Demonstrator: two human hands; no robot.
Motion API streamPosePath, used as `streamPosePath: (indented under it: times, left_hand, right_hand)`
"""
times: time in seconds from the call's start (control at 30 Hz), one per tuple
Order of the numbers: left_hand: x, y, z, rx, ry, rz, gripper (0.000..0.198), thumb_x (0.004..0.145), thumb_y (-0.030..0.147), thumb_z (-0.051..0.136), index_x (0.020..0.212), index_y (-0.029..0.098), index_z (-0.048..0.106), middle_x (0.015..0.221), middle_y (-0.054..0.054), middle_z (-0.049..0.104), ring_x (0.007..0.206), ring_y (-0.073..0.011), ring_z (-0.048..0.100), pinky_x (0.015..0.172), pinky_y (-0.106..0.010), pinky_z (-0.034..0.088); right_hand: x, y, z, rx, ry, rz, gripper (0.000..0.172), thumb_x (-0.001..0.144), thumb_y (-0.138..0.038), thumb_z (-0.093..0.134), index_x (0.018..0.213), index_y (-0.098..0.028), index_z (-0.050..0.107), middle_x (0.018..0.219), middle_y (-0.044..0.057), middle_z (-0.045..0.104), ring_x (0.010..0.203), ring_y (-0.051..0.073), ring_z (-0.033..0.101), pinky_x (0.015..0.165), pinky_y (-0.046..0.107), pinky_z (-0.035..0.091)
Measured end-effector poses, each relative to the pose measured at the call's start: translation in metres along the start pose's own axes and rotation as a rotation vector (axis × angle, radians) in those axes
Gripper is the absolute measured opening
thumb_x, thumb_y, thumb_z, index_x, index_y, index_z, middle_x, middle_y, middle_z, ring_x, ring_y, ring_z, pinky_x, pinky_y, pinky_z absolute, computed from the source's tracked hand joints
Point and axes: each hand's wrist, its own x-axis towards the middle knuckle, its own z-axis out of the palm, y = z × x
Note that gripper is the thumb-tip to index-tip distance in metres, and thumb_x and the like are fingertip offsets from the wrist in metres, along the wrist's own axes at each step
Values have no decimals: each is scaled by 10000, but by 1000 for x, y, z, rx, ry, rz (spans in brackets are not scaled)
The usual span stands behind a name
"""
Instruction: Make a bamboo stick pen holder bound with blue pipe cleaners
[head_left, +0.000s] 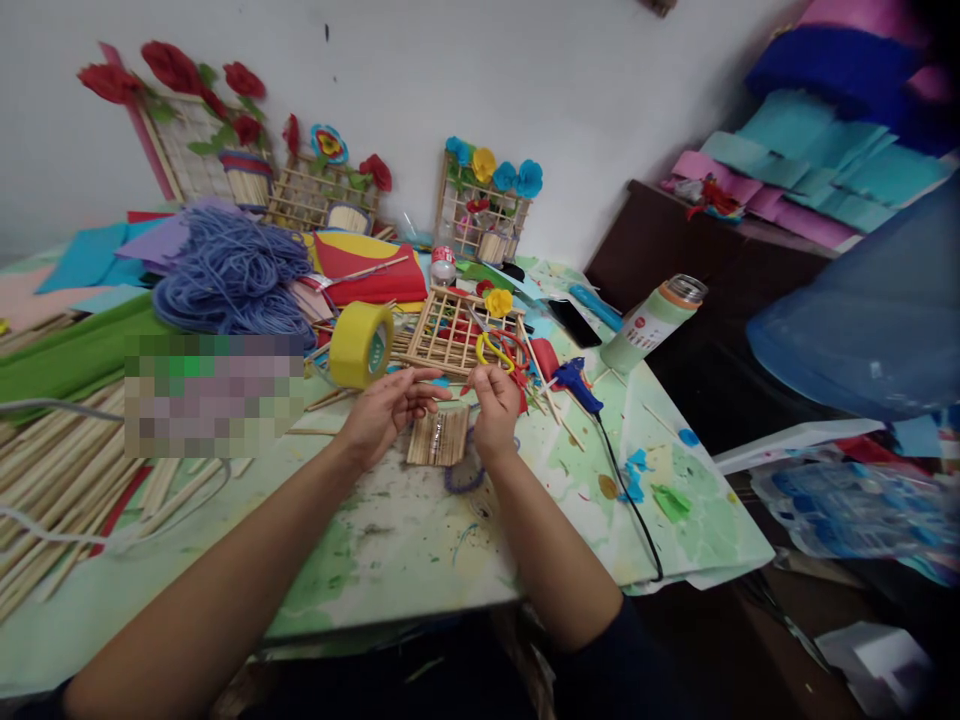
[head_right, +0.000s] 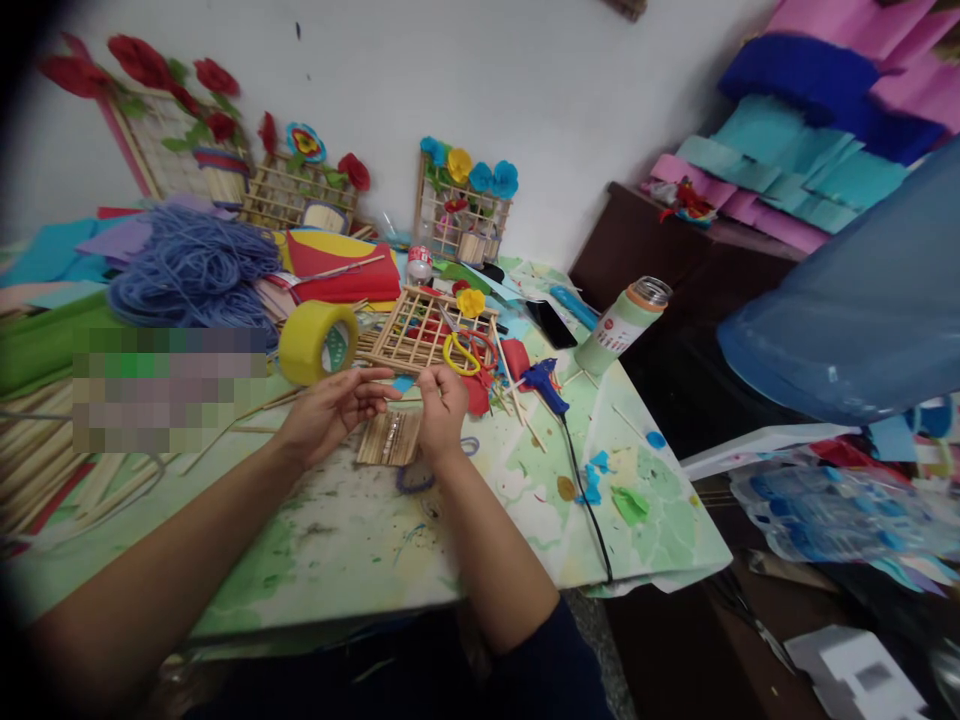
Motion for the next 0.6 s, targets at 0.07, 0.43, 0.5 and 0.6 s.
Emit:
streamPosePath:
  times: [0.07,0.43,0.5,0.6]
  left_hand:
    - [0,-2,1,40,-1,11,347,811,383,615,1034,122,671,863,-105,726,693,-136,607,654,-242,442]
    - [3,-8,4,156,45,72,370,687,443,736,916,152,713,911,-64,693,787,-152,600,690,-250,459]
    - [3,-8,3,170,24,75,362,699,436,728,922,151,710,895,-63,691,784,-155,604,700,-255,462]
    - [4,-9,1,193,10,83,351,719,427,710,932,149,707,864,-61,683,758,-155,599,669,-251,456]
  right_hand:
    - [-2,1,3,2,-59,-13,333,889,-370,457,615,-186,501,610,-8,506,615,132,497,620,265,431]
    - [-8,-4,10,-223,-188,-279,103,812,-221,603,778,-216,700,804,31,692,810,175,615,794,331,482]
    - [-9,-5,8,-263,-203,-308,116,826,-217,582,795,-213,693,819,37,688,817,176,609,804,340,472]
    - [-9,-7,5,-337,-235,-333,145,851,-214,534,828,-208,677,852,45,677,845,179,596,832,357,454]
